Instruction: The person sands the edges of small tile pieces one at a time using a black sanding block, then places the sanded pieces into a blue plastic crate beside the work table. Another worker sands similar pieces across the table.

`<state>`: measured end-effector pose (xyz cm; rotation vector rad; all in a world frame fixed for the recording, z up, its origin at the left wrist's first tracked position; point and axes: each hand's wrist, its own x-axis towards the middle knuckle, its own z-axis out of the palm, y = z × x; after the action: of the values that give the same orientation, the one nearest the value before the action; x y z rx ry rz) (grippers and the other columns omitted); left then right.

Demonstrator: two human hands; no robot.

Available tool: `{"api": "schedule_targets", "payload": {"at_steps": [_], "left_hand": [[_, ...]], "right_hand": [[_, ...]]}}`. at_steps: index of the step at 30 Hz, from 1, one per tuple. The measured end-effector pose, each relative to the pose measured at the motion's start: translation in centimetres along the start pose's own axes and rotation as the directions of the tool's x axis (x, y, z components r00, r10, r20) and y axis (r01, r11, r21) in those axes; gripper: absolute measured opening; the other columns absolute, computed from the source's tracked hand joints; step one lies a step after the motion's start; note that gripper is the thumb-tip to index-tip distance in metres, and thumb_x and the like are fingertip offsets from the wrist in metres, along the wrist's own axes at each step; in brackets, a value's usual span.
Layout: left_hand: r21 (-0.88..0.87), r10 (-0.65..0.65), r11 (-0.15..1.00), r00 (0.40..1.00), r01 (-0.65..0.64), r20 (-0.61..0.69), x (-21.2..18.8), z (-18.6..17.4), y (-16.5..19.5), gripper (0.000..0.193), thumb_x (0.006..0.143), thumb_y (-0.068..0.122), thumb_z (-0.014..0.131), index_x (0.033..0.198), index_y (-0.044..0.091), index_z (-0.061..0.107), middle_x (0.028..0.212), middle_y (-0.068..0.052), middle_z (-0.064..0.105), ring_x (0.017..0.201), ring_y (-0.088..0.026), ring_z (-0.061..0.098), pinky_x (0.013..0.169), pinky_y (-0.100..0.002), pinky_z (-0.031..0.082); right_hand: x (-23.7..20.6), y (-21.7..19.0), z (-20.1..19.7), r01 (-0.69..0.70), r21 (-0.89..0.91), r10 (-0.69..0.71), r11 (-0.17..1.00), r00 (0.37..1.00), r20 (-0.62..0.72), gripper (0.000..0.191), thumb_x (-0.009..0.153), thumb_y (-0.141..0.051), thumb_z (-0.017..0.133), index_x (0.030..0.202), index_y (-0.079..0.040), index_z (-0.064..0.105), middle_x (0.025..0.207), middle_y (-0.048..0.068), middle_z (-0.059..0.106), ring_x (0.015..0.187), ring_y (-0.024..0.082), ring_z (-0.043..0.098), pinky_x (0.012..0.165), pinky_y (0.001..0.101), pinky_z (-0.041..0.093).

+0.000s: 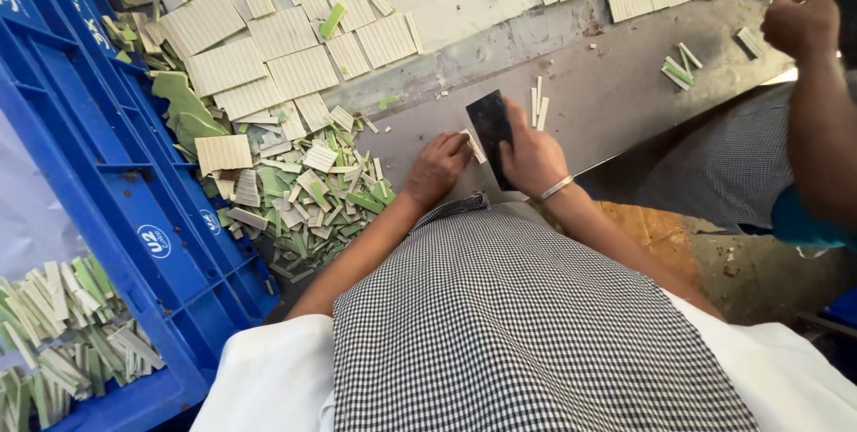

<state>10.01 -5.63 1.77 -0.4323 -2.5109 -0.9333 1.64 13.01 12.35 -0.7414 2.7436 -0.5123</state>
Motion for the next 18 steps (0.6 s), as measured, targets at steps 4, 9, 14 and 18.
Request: {"api": "schedule_targets", "payload": {"at_steps": [4,9,14,18], "left_hand": [[0.065,0.027,0.998,1.000,-0.026,-0.003,0.2,0.2,-0.2,0.023,0.094,0.014,0.063,0.110,0.001,0.073,0.125,-0.016,0.067,0.118,-0.031,0.062,0.103,-0.041,0.051],[0.042,0.006,0.999,1.000,-0.006,-0.002,-0.4,1.0,-0.3,0.024,0.095,0.015,0.063,0.113,0.001,0.073,0.126,-0.015,0.066,0.120,-0.032,0.061,0.104,-0.041,0.051],[0.008,-0.064,0.998,0.997,0.063,0.049,-1.6,2.8,-1.3,0.023,0.096,0.016,0.064,0.113,0.005,0.075,0.127,-0.012,0.064,0.121,-0.033,0.060,0.104,-0.043,0.052],[0.075,-0.024,0.997,0.997,0.019,0.070,-2.5,3.9,-2.4,0.032,0.082,0.019,0.067,0.110,0.004,0.073,0.130,-0.015,0.061,0.121,-0.038,0.059,0.097,-0.044,0.053]], "right_hand": [[0.1,-1.2,0.7,0.019,-0.007,-0.019,1.000,0.999,0.039,0.074,0.090,-0.016,0.063,0.156,-0.014,0.028,0.069,0.025,0.066,0.063,0.048,0.064,0.060,0.0606,0.050],[-0.3,-1.2,0.5,0.023,-0.034,-0.021,0.999,0.998,0.067,0.074,0.091,-0.016,0.061,0.156,-0.014,0.027,0.069,0.024,0.067,0.062,0.047,0.065,0.060,0.0597,0.051],[-0.3,-2.2,1.4,-0.023,-0.135,0.045,0.991,0.985,0.165,0.071,0.093,-0.014,0.057,0.157,-0.018,0.029,0.073,0.019,0.071,0.064,0.041,0.068,0.059,0.0546,0.054],[-0.4,-4.2,3.4,0.183,-0.249,-0.145,0.951,0.975,0.166,0.073,0.091,-0.012,0.057,0.158,-0.011,0.028,0.090,0.016,0.073,0.072,0.034,0.072,0.059,0.0470,0.058]]}}
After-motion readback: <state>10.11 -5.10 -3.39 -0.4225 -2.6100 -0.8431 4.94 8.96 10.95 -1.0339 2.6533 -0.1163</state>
